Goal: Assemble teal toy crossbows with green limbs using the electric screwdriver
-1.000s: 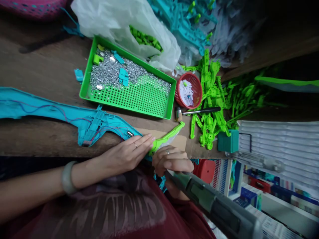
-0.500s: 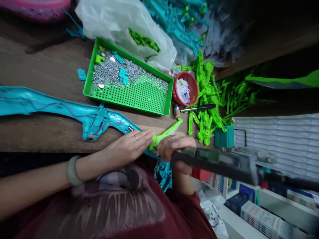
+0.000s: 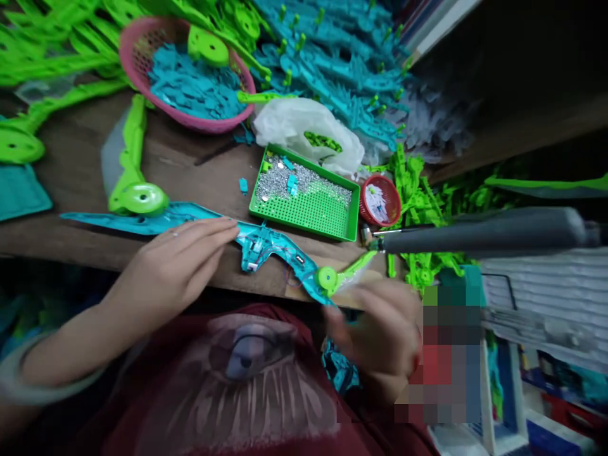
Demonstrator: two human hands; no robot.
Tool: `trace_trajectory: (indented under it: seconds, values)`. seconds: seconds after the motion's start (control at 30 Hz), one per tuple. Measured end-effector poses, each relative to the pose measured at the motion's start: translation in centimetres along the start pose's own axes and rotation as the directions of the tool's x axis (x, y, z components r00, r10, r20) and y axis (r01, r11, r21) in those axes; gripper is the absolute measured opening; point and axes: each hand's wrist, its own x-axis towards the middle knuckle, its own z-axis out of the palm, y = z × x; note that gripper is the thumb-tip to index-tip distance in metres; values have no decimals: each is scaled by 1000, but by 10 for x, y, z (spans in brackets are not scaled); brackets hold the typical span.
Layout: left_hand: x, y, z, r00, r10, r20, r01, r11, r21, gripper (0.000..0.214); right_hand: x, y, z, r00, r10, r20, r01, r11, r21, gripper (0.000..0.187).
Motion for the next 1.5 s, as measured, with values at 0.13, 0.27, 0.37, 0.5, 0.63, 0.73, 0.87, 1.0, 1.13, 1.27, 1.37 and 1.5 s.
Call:
trace_trajectory:
  seconds: [0.13, 0.27, 0.37, 0.5, 0.63, 0.73, 0.87, 1.0, 1.13, 1.27, 1.37, 1.5]
  values:
    - [8, -19, 16, 999, 27, 47, -25, 999, -39, 39, 17, -29, 60, 693, -384, 610, 553, 826, -107, 23]
    - [6, -28, 35, 999, -8, 39, 8, 1000, -17, 41, 33, -24, 82, 554, -466, 690, 706, 702, -93, 16]
    - [-4, -37, 40, 1000, -14, 8, 14, 999, -35, 37, 37, -17, 70, 649, -487, 584, 642, 763, -78, 16]
    - [-13, -46, 43, 999, 39, -8, -39, 999, 9, 34, 54, -10, 53, 734, -362, 574, 480, 875, -62, 15]
    - [-13, -49, 41, 991, 123, 60, -127, 989, 74, 33, 68, -8, 43, 688, -283, 668, 444, 892, -80, 10]
    - [-7, -45, 37, 991, 114, 63, -120, 987, 108, 31, 66, -13, 38, 565, -408, 717, 674, 729, -116, 11]
    - [10, -29, 33, 992, 122, 33, -125, 986, 108, 32, 62, -12, 42, 347, -698, 626, 921, 380, -88, 18]
    - [25, -19, 24, 995, 66, 76, -82, 968, 239, 25, 66, 6, 51, 193, -888, 418, 978, 141, -152, 23]
    - [23, -28, 14, 987, -11, 160, -36, 957, 289, 20, 64, 21, 60, 344, -879, 330, 930, 269, -253, 15]
    - [15, -42, 24, 977, 125, 176, -145, 983, 109, 26, 52, 23, 69, 585, -774, 242, 811, 565, -153, 12]
    - [16, -46, 32, 969, 155, 192, -167, 985, 46, 30, 43, 23, 72, 656, -696, 291, 746, 657, -110, 18]
    - [27, -39, 35, 975, 157, 156, -156, 988, -17, 32, 42, 28, 74, 500, -804, 321, 863, 493, -111, 19]
